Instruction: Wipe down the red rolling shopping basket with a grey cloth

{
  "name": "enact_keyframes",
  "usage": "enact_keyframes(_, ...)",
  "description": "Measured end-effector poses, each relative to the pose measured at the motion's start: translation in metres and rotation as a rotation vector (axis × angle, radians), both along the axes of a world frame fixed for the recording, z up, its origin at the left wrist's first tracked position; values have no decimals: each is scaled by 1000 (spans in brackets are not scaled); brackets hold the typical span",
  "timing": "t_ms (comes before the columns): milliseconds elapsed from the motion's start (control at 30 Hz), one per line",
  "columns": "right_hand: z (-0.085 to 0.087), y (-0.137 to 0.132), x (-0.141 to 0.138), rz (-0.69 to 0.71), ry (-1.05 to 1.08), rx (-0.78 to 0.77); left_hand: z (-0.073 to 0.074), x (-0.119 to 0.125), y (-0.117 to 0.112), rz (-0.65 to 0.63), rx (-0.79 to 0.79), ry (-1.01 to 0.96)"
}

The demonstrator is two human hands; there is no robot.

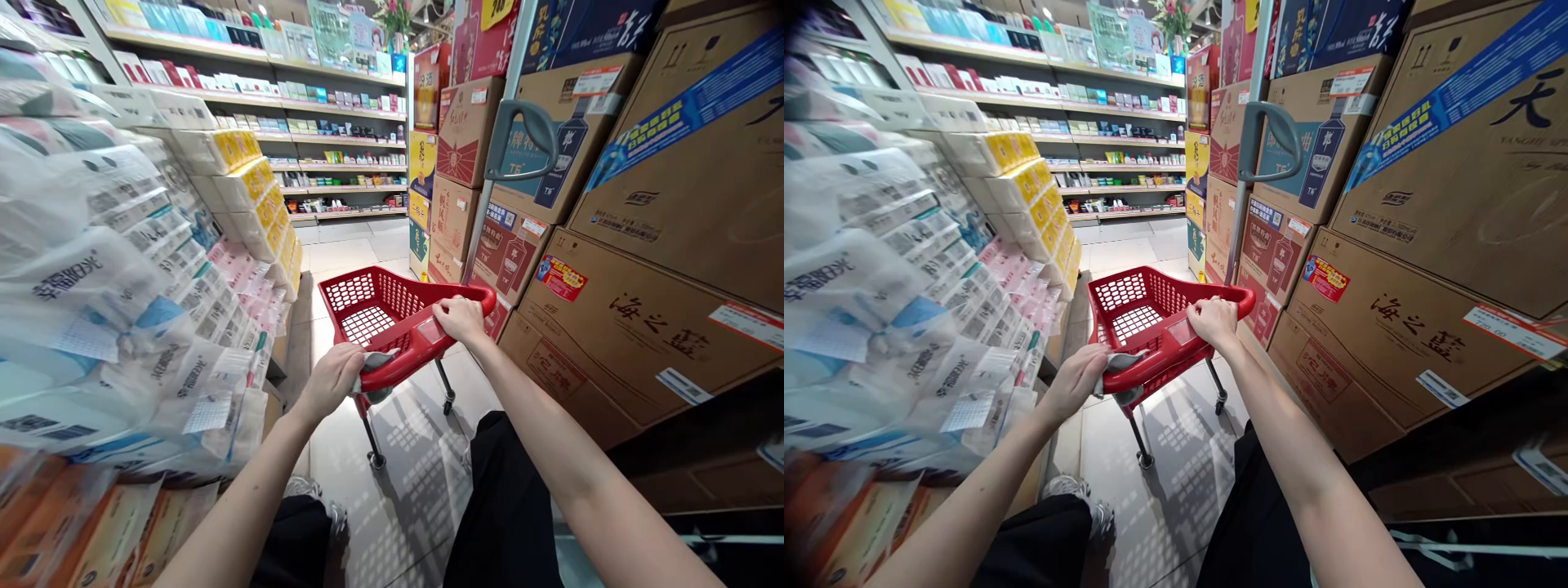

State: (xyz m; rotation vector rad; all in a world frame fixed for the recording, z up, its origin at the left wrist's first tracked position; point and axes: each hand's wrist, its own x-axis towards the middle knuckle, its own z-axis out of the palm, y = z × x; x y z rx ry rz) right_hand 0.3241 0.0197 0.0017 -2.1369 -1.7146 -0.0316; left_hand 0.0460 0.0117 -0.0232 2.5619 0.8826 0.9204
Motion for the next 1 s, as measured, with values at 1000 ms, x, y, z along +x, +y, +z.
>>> enact_keyframes(1000, -5, 10, 24, 109, 17, 35, -14, 8, 21, 108, -267, -66)
